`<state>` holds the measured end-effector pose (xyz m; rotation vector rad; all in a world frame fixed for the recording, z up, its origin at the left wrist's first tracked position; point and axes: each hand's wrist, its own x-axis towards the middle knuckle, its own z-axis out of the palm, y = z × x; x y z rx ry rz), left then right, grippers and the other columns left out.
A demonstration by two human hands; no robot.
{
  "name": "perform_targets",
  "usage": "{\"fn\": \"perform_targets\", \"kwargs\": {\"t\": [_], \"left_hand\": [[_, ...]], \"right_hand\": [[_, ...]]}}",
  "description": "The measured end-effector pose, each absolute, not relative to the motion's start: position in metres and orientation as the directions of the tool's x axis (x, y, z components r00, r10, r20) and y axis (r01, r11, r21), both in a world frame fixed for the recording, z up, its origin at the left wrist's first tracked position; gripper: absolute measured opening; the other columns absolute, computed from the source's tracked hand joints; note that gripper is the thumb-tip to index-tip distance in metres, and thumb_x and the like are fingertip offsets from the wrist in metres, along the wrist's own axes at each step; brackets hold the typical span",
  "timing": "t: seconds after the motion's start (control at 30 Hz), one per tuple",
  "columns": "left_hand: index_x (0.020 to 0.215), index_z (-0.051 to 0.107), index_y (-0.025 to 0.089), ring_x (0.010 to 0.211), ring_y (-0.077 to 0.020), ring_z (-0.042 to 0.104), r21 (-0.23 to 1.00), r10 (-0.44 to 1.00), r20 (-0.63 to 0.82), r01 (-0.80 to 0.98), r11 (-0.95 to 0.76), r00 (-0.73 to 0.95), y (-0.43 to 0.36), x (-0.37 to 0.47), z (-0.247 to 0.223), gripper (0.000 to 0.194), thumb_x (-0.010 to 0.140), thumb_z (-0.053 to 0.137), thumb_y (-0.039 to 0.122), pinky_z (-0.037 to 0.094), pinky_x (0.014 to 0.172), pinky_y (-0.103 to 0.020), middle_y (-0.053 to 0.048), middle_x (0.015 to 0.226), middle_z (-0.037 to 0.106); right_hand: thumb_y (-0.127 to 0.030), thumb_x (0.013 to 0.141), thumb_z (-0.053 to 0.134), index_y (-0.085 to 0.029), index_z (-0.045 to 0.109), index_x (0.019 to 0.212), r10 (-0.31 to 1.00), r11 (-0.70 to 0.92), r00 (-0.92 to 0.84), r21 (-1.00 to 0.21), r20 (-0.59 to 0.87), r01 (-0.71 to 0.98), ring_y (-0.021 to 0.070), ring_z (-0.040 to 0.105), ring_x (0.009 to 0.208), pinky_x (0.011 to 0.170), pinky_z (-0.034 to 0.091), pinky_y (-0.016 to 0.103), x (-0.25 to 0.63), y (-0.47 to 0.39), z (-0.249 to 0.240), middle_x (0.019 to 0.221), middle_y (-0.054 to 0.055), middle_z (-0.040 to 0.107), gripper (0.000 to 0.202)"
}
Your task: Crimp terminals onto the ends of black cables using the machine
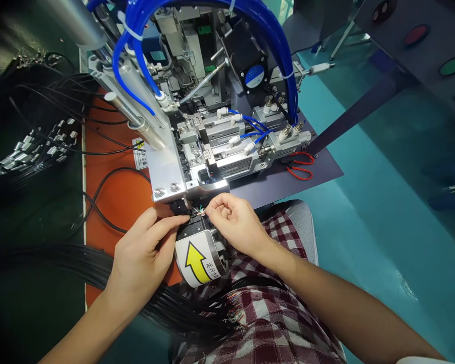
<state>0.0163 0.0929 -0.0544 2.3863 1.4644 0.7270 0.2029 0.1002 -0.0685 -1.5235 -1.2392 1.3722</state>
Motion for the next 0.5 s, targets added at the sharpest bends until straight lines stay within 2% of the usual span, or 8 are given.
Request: {"fn": "perform_targets", "kwargs": {"t": [0.23,0.4,0.5], "left_hand": [[0.096,0.07,0.013,0.059,-0.0094,0.049,0.47,0.878,0.3,0.744,-0.476,0.372,0.093,0.017,-0.055,0.026,0.086,0.048,0.005,0.042,0.051,-0.019,0.002,0.069,0.044],[0.096,0.071,0.011,0.06,-0.0096,0.048,0.463,0.871,0.308,0.74,-0.488,0.382,0.094,0.017,-0.055,0.024,0.087,0.049,0.004,0.042,0.052,-0.02,0.002,0.068,0.044],[0.096,0.071,0.01,0.06,-0.0094,0.049,0.47,0.876,0.298,0.74,-0.481,0.38,0.093,0.016,-0.055,0.024,0.086,0.05,0.004,0.042,0.053,-0.019,0.001,0.068,0.044]], "right_hand": [[-0.027,0.084,0.057,-0.018,0.059,0.078,0.968,-0.229,-0.043,-0.943,-0.246,0.241,0.0139,0.058,0.067,0.06,0.047,0.025,0.203,0.097,-0.073,0.073,0.002,0.062,0.011],[-0.02,0.081,0.055,-0.017,0.06,0.073,0.984,-0.164,0.009,-0.897,-0.176,0.411,0.0132,0.055,0.062,0.059,0.044,0.025,0.2,0.097,-0.063,0.067,0.001,0.061,0.009],[-0.019,0.078,0.055,-0.017,0.06,0.07,0.958,-0.265,0.006,-0.88,-0.286,0.394,0.0126,0.054,0.058,0.055,0.043,0.025,0.201,0.102,-0.056,0.064,0.0,0.06,0.009]]}}
